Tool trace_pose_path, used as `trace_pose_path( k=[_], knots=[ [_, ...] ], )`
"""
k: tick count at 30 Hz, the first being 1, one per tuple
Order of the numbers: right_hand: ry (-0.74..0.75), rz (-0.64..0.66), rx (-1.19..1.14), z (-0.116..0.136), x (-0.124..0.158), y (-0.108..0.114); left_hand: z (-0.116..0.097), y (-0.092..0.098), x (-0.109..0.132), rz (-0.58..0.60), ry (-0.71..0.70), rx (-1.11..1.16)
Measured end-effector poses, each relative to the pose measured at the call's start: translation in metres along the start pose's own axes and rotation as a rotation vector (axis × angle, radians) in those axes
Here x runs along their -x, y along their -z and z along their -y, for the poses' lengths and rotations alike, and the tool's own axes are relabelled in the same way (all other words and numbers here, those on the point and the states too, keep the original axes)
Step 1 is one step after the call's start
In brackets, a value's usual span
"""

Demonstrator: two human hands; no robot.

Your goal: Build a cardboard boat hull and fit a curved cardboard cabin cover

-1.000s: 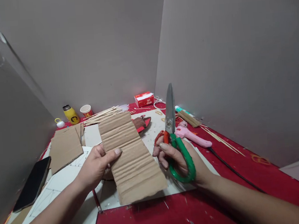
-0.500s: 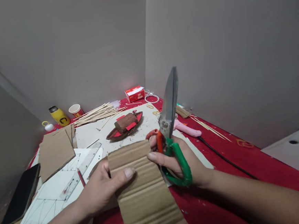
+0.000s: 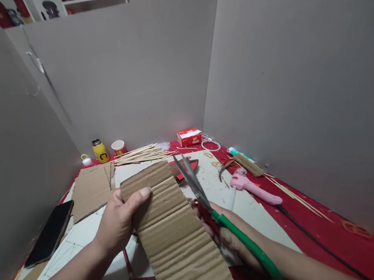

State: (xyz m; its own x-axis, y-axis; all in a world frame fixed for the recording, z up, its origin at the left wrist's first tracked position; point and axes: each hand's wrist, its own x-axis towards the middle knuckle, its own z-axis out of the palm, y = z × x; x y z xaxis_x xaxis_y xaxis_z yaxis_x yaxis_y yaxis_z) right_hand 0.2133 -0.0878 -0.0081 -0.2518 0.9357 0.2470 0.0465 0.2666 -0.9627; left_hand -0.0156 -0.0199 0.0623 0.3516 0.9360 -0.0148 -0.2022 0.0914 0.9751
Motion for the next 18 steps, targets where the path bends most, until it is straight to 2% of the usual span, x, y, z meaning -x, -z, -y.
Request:
trace_pose_path(
  k=[3,7,13,18],
  knots=[
    [0.035,0.101,0.05,0.009,-0.003,-0.002,0.002,0.0,0.0,0.026,0.005,-0.003],
    [0.061,0.154,0.054,0.012,-0.005,-0.005,0.008,0.001,0.0,0.074,0.023,-0.04],
    [0.048,0.149,0.072,0.011,-0.003,-0.005,0.015,0.0,-0.001,0.111,0.022,-0.053],
    [0.018,0.095,0.056,0.012,-0.001,-0.007,0.014,0.001,-0.003,0.142,0.022,-0.04]
  ],
)
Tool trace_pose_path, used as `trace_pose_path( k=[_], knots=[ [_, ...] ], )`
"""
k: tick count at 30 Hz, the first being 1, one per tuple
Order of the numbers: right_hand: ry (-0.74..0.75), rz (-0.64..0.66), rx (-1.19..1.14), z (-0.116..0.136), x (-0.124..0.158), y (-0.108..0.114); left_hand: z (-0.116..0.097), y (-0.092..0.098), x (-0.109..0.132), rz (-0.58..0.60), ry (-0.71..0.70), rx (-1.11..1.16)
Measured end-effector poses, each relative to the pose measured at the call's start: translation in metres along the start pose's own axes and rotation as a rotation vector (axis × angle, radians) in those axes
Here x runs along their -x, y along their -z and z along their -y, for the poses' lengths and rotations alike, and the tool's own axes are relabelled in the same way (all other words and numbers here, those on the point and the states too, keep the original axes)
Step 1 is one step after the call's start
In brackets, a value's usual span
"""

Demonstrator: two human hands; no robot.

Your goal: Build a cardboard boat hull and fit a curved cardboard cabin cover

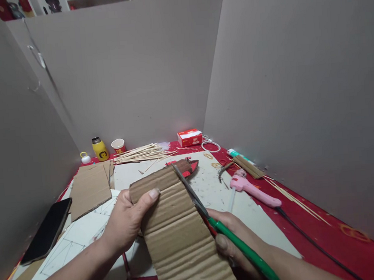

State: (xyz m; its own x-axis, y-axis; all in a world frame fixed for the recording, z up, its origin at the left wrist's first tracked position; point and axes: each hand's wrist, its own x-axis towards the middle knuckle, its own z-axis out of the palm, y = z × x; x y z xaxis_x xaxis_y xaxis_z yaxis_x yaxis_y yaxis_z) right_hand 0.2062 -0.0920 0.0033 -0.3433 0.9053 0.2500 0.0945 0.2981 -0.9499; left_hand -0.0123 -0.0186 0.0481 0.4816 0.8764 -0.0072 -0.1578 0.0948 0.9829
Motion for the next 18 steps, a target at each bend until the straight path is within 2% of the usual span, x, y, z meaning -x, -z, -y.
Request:
trace_pose_path(
  k=[10,18],
  knots=[
    [-0.014,0.024,-0.082,0.013,0.001,-0.008,0.002,-0.002,0.003,0.034,0.015,0.032],
    [-0.016,-0.053,-0.028,0.001,0.008,-0.008,-0.005,0.0,0.004,0.132,-0.008,0.033]
  ],
)
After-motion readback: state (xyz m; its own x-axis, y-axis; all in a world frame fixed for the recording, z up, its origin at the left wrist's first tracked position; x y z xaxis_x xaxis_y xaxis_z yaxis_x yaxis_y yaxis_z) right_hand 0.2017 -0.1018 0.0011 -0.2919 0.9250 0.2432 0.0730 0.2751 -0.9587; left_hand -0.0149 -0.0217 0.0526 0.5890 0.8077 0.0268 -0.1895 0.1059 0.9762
